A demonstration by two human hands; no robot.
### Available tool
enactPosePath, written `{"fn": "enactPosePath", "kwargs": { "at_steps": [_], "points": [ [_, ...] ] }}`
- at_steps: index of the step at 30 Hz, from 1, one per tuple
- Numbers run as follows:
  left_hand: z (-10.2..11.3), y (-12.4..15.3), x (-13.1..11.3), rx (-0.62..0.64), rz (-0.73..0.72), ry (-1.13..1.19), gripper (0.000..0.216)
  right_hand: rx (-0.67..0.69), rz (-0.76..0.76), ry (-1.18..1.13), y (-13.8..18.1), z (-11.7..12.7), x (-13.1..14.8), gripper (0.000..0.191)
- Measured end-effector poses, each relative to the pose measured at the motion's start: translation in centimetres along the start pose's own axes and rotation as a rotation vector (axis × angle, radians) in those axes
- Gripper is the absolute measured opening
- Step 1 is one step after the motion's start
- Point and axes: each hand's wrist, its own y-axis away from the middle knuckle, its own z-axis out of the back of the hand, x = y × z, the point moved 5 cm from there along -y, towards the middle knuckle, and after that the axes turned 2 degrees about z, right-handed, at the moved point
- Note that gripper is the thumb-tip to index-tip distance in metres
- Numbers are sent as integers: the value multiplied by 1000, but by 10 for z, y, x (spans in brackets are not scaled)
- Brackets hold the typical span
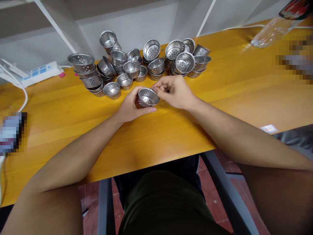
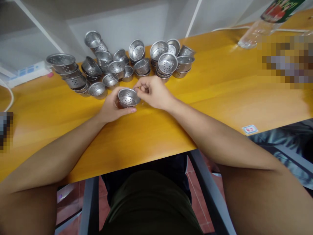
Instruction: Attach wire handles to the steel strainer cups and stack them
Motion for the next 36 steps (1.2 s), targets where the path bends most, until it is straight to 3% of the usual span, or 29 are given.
{"fn": "enactPosePath", "kwargs": {
  "at_steps": [5,8,15,19,22,29,33,36],
  "points": [
    [0,2,-7,23,2,-67,95,-62,118,-107,-1,-10,-3,32],
    [-4,4,-9,59,60,-81,84,-32,160,-179,-1,-19,-3,18],
    [-15,5,-20,37,210,0,95,-58,98,-233,-2,-23,3,11],
    [-15,4,-26,-17,266,39,86,-45,58,-254,-3,-25,2,9],
    [-12,3,-27,-57,293,56,81,-1,71,-310,-3,-21,5,19],
    [-5,-1,-26,-11,346,148,78,304,210,-433,2,-4,17,50],
    [-5,-4,-25,57,323,182,87,300,176,-472,2,-5,9,59],
    [-4,-4,-21,72,305,174,82,274,148,-495,0,-9,2,62]
  ]
}}
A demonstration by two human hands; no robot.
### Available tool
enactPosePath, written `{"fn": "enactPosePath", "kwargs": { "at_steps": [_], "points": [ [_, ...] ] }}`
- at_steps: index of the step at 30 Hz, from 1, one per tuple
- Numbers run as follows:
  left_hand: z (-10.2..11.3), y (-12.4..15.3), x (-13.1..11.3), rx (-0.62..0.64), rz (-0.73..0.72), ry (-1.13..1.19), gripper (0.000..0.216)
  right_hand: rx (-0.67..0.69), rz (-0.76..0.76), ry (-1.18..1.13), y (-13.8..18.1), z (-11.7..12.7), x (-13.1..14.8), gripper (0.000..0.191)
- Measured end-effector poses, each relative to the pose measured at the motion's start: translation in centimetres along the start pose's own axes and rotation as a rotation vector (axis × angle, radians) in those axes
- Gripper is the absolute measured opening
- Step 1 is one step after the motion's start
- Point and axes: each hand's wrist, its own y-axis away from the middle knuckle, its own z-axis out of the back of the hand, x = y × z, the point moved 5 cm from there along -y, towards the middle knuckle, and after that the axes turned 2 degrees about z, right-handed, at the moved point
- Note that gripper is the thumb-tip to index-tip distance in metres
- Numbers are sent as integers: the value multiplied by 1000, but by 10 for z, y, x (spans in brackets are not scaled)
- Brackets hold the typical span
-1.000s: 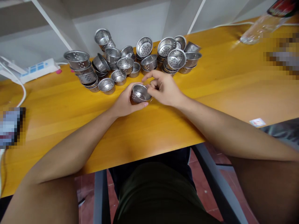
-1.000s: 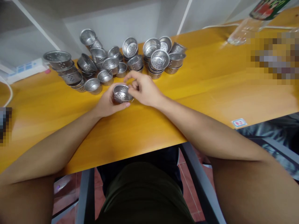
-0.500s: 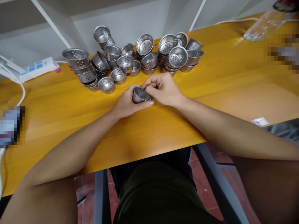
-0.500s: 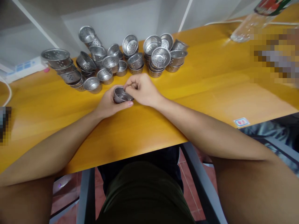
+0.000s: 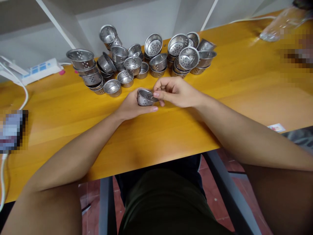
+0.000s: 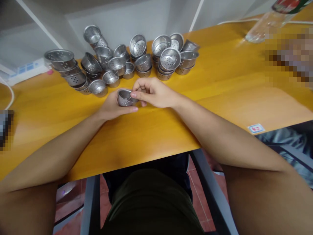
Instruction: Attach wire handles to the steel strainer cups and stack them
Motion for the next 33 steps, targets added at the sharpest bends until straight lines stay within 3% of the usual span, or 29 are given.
{"fn": "enactPosePath", "kwargs": {
  "at_steps": [3,15,33],
  "points": [
    [1,0,4,-20,-1,-17,74,-10,-28,-23,-1,-1,-5,64],
    [1,0,7,-72,-10,-82,78,-70,-44,28,-1,-8,-5,68],
    [1,0,10,-43,-30,-73,82,-50,-27,20,-2,-6,-9,71]
  ]
}}
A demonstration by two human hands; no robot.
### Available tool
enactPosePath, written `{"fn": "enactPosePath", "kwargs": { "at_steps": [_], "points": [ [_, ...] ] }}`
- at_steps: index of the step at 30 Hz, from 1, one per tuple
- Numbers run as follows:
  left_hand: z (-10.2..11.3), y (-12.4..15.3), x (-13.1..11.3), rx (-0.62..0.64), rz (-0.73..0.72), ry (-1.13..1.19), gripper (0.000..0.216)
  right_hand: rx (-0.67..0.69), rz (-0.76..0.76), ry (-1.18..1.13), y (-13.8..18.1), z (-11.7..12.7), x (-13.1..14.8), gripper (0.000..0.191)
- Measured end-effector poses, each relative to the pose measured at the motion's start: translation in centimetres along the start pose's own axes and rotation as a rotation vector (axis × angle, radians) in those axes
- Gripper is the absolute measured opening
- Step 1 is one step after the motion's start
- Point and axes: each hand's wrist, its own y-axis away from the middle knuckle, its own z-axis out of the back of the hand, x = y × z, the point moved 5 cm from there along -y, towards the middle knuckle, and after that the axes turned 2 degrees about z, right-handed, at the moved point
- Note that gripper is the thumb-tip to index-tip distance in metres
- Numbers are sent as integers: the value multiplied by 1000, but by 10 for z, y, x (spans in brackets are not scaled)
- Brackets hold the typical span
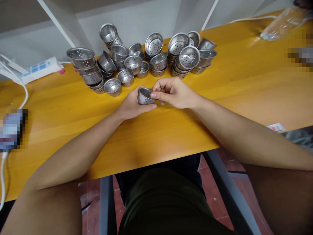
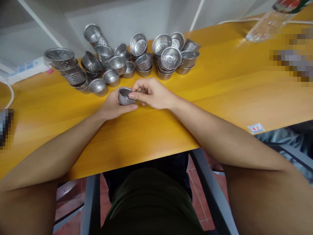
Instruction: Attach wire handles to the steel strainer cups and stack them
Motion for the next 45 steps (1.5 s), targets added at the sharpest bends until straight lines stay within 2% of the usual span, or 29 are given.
{"fn": "enactPosePath", "kwargs": {
  "at_steps": [5,10,13,15,17,20,22,25,27,28,30,33,38,40,45],
  "points": [
    [0,1,-1,-23,-13,-11,83,-19,2,14,2,1,4,71],
    [1,0,-2,-63,9,19,102,-255,95,194,9,18,21,64],
    [3,-1,1,-88,31,57,108,-326,223,331,14,28,29,56],
    [5,-1,3,-107,39,65,108,-307,319,410,16,30,30,51],
    [6,-2,5,-125,31,56,108,-237,349,464,15,29,26,51],
    [8,-1,6,-148,2,39,108,-57,280,505,12,20,13,53],
    [8,-1,5,-151,-7,33,107,2,253,508,11,18,6,52],
    [7,-1,6,-137,4,33,109,-79,249,470,11,25,6,51],
    [6,-2,7,-123,16,39,111,-129,281,453,12,30,9,61],
    [6,-2,8,-117,17,40,112,-123,306,458,13,30,11,64],
    [5,-2,9,-114,8,38,111,-62,331,502,14,27,10,57],
    [6,-2,10,-128,-11,41,108,16,284,548,13,21,5,49],
    [5,-2,9,-127,-9,47,111,-64,218,491,13,25,8,82],
    [5,-1,6,-124,-16,38,109,-47,207,487,13,25,9,77],
    [6,-1,4,-144,-26,26,105,42,264,488,13,22,3,48]
  ]
}}
